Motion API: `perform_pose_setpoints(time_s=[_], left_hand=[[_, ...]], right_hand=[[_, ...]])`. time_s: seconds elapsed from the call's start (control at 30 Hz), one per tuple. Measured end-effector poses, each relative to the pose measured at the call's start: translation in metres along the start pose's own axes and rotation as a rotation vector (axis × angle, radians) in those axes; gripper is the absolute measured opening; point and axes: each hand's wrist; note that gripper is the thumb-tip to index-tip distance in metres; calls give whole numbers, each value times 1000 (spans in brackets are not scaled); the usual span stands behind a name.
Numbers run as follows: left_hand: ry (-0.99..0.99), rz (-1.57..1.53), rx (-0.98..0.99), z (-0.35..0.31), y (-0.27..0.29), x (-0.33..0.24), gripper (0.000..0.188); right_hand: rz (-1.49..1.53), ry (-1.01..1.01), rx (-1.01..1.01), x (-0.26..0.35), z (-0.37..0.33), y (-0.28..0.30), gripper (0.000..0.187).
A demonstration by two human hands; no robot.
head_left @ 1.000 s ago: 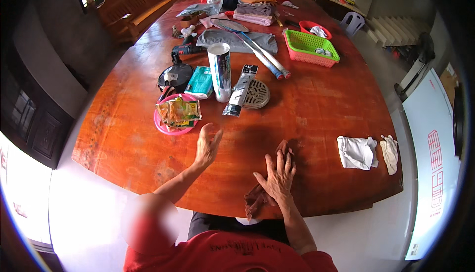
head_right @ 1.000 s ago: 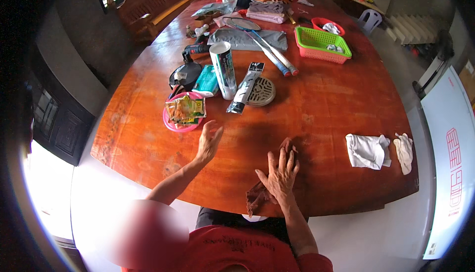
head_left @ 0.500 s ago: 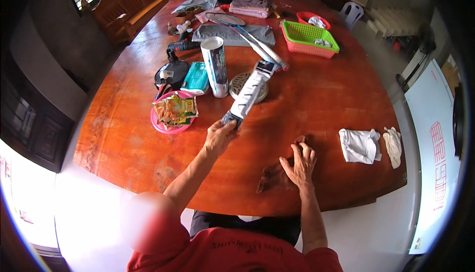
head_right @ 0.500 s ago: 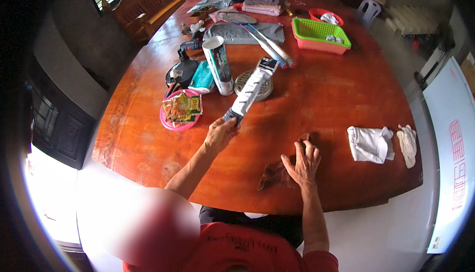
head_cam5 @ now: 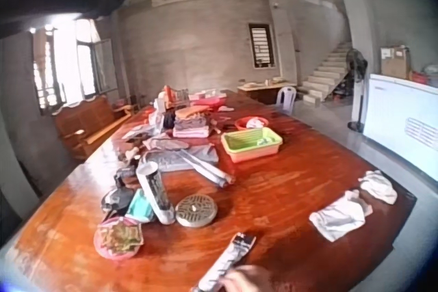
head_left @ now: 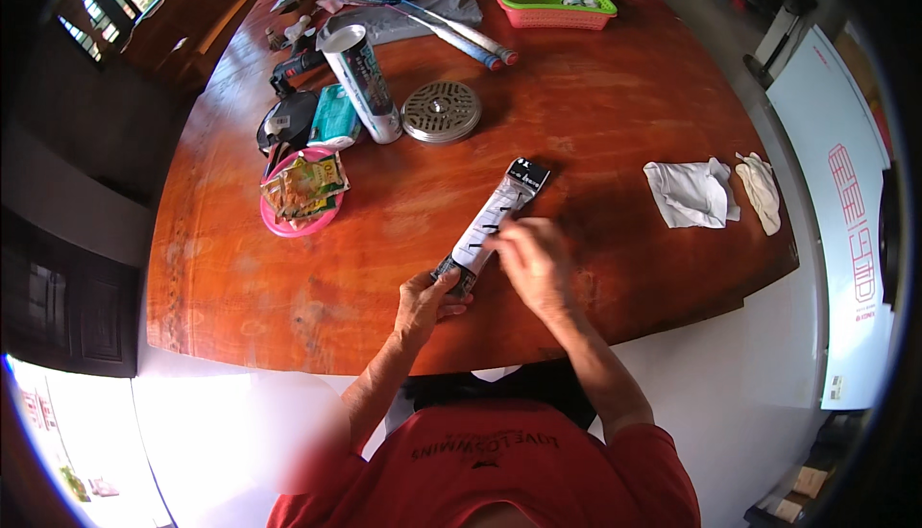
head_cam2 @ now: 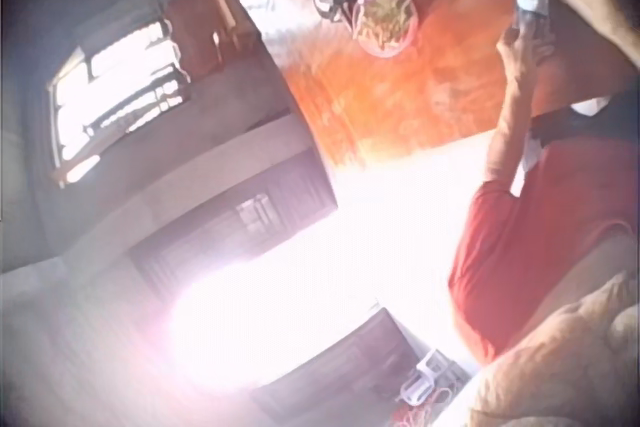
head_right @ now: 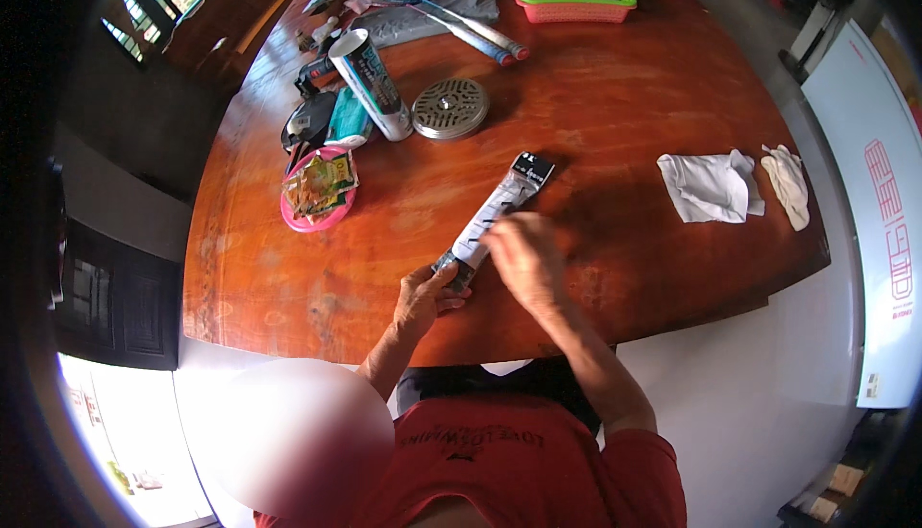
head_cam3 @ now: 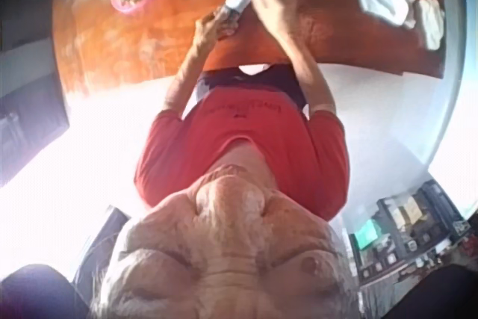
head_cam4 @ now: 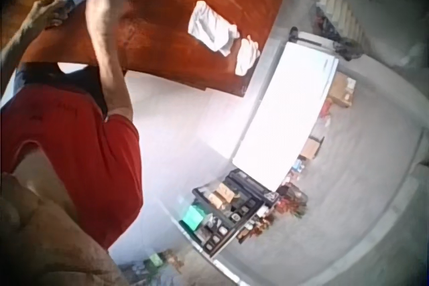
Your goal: The person sits on the floor and wipes several small packaged items with a brown cloth, placing them into a pink plastic basket. The person also wipes a black circular object and the wooden table surface.
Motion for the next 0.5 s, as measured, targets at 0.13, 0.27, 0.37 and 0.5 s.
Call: perform_pose_setpoints(time_s=[0.13,0.27,0.37,0.5], left_hand=[[-66,106,-38,19,9,21,28],[-78,69,-11,7,0,13,27],[-88,77,-12,6,-1,13,28],[-68,72,-40,6,-4,12,27]], right_hand=[[40,266,192,10,-13,-66,13],[-90,223,264,-21,-17,-80,8],[-144,173,302,-51,-7,-77,11],[-268,125,227,-89,5,-81,12]])
Point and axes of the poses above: each hand's wrist, its own z-axis towards the middle knuckle, its own y-axis out of the back of the hand, x = y × z, and after that the axes turned 14 degrees about y, right-handed
